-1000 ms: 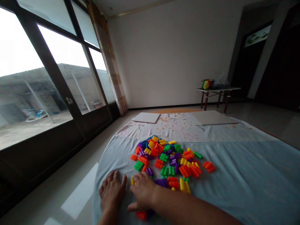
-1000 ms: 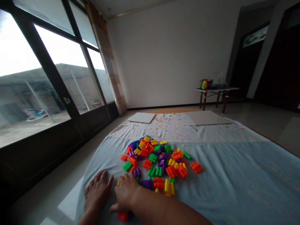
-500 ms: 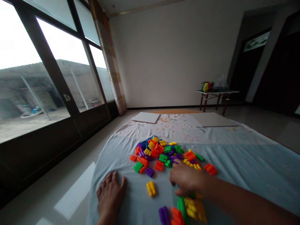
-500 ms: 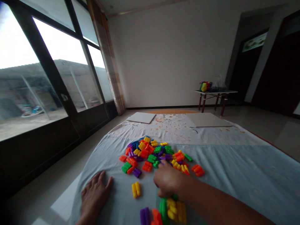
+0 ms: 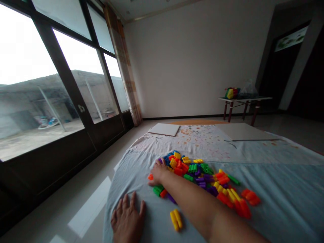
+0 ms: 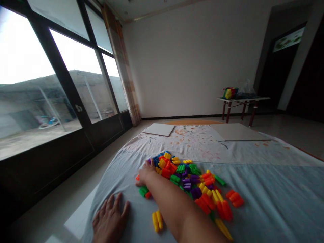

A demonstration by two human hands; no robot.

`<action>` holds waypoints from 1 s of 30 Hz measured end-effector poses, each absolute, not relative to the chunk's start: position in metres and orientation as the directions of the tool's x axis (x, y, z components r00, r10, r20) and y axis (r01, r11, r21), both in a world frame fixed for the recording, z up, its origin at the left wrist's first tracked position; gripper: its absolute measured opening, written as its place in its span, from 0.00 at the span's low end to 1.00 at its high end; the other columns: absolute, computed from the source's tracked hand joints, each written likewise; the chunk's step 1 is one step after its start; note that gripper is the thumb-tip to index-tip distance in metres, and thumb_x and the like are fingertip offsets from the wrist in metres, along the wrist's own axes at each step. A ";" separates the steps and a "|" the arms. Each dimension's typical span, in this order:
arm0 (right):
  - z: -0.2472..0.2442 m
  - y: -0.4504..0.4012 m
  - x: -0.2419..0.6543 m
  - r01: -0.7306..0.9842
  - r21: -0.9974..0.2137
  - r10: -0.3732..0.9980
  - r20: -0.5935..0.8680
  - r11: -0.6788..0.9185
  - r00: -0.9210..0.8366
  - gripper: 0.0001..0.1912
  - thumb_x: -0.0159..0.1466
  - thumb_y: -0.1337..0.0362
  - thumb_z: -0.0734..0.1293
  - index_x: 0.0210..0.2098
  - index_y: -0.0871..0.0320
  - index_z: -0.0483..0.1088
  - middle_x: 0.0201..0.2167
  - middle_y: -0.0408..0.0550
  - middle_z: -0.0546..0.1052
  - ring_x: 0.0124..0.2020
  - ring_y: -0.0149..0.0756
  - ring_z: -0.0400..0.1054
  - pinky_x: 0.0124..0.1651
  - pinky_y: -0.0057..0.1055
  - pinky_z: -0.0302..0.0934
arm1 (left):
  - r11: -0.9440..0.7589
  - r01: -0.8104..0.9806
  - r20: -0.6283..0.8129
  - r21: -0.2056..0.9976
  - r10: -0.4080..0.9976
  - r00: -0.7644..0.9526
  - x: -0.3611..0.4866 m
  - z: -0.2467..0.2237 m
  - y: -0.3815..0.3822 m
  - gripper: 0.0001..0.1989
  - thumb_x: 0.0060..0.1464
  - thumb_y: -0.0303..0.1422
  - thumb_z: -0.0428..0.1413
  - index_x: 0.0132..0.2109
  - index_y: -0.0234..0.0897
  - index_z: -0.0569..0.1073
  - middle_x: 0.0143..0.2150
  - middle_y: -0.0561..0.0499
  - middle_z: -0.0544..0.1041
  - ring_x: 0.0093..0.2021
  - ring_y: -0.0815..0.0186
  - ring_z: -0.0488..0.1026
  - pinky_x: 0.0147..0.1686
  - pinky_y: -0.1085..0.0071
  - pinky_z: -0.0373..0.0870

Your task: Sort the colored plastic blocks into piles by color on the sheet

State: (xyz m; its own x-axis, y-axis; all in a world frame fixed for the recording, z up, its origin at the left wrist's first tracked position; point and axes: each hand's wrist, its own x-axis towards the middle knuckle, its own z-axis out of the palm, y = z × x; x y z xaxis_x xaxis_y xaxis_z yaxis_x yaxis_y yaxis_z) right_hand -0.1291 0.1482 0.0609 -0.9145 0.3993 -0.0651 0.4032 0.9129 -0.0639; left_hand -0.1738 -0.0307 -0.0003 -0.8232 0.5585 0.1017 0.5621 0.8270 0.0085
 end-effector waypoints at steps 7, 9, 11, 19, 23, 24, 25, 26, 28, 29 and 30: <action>0.057 0.165 -0.060 0.478 -0.013 0.476 -0.067 0.878 -0.877 0.23 0.58 0.50 0.62 0.48 0.57 0.72 0.53 0.60 0.70 0.57 0.55 0.58 0.55 0.56 0.52 | 0.836 0.549 0.064 -0.011 0.549 -0.834 -0.171 0.007 -0.029 0.32 0.55 0.49 0.39 0.64 0.43 0.58 0.67 0.47 0.55 0.67 0.56 0.48 0.63 0.57 0.41; 0.058 0.164 -0.032 0.488 0.001 0.486 -0.080 0.873 -0.870 0.23 0.58 0.51 0.62 0.48 0.57 0.72 0.51 0.60 0.71 0.56 0.55 0.60 0.53 0.53 0.55 | 0.835 0.550 0.054 -0.014 0.550 -0.834 -0.169 0.009 -0.028 0.32 0.56 0.49 0.37 0.64 0.42 0.57 0.67 0.47 0.55 0.67 0.57 0.48 0.63 0.57 0.41; 0.062 0.162 -0.005 0.494 0.018 0.493 -0.094 0.869 -0.865 0.22 0.59 0.53 0.61 0.46 0.59 0.74 0.48 0.61 0.73 0.54 0.56 0.62 0.52 0.52 0.57 | 0.834 0.551 0.063 -0.018 0.551 -0.832 -0.168 0.009 -0.028 0.32 0.56 0.48 0.37 0.64 0.42 0.57 0.67 0.47 0.55 0.67 0.57 0.47 0.63 0.58 0.41; 0.103 0.182 0.045 0.452 -0.209 0.405 -0.230 0.867 -0.885 0.20 0.55 0.47 0.64 0.37 0.52 0.78 0.35 0.49 0.80 0.40 0.44 0.72 0.42 0.34 0.61 | 0.791 0.611 -0.041 -0.043 0.609 -0.792 -0.179 0.024 -0.026 0.29 0.57 0.46 0.38 0.63 0.43 0.60 0.66 0.45 0.57 0.66 0.55 0.51 0.62 0.51 0.43; 0.103 0.215 -0.003 0.568 -0.272 0.604 0.066 0.777 -0.794 0.20 0.58 0.49 0.63 0.45 0.50 0.73 0.45 0.48 0.77 0.51 0.44 0.67 0.52 0.36 0.56 | 0.682 0.728 0.100 -0.067 0.731 -0.675 -0.170 0.033 0.002 0.25 0.59 0.39 0.39 0.60 0.40 0.65 0.65 0.46 0.60 0.65 0.57 0.53 0.63 0.53 0.40; 0.099 0.223 -0.018 0.607 -0.275 0.645 0.067 0.745 -0.761 0.22 0.56 0.49 0.64 0.47 0.50 0.72 0.47 0.48 0.76 0.53 0.45 0.65 0.52 0.38 0.56 | 0.644 0.763 0.116 -0.047 0.762 -0.637 -0.167 0.031 0.011 0.25 0.59 0.37 0.38 0.60 0.40 0.64 0.65 0.47 0.60 0.65 0.59 0.53 0.63 0.55 0.42; 0.094 0.232 -0.034 0.642 -0.274 0.678 0.053 0.716 -0.733 0.23 0.55 0.48 0.65 0.48 0.50 0.71 0.49 0.50 0.74 0.54 0.47 0.63 0.52 0.40 0.57 | 0.613 0.790 0.111 -0.018 0.786 -0.608 -0.164 0.027 0.019 0.24 0.60 0.35 0.37 0.61 0.40 0.64 0.65 0.47 0.60 0.65 0.60 0.54 0.63 0.58 0.45; 0.088 0.239 -0.048 0.671 -0.272 0.704 0.035 0.690 -0.709 0.25 0.55 0.48 0.65 0.49 0.51 0.70 0.51 0.51 0.73 0.54 0.49 0.62 0.52 0.42 0.57 | 0.591 0.807 0.097 0.016 0.802 -0.589 -0.161 0.022 0.027 0.25 0.60 0.33 0.36 0.61 0.40 0.64 0.65 0.48 0.60 0.64 0.61 0.55 0.62 0.60 0.48; 0.076 0.254 -0.072 0.717 -0.269 0.745 0.000 0.643 -0.668 0.28 0.54 0.46 0.65 0.50 0.53 0.69 0.53 0.55 0.70 0.56 0.52 0.60 0.52 0.46 0.57 | 0.568 0.820 0.078 0.070 0.817 -0.572 -0.158 0.011 0.037 0.25 0.60 0.30 0.35 0.60 0.41 0.64 0.65 0.49 0.61 0.64 0.62 0.55 0.62 0.60 0.50; 0.070 0.260 -0.081 0.738 -0.270 0.763 -0.017 0.619 -0.646 0.30 0.54 0.44 0.65 0.51 0.53 0.68 0.55 0.56 0.68 0.57 0.54 0.59 0.52 0.48 0.56 | 0.563 0.823 0.081 0.084 0.819 -0.568 -0.158 0.006 0.040 0.25 0.59 0.30 0.36 0.60 0.42 0.65 0.64 0.49 0.61 0.64 0.62 0.54 0.62 0.59 0.48; 0.065 0.266 -0.088 0.755 -0.271 0.778 -0.035 0.597 -0.628 0.32 0.54 0.43 0.64 0.53 0.53 0.67 0.57 0.57 0.66 0.58 0.56 0.57 0.53 0.51 0.55 | 0.556 0.826 0.092 0.095 0.821 -0.563 -0.157 0.002 0.041 0.25 0.59 0.31 0.36 0.59 0.43 0.65 0.64 0.50 0.62 0.65 0.61 0.54 0.63 0.57 0.46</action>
State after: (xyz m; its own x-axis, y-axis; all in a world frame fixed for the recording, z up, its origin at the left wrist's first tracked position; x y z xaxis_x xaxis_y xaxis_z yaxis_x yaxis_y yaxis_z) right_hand -0.0882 0.2665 0.0646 -0.6279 0.7775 -0.0348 0.7548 0.5974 -0.2708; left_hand -0.1570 0.0411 0.0022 -0.5635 0.8209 0.0923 0.8257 0.5561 0.0951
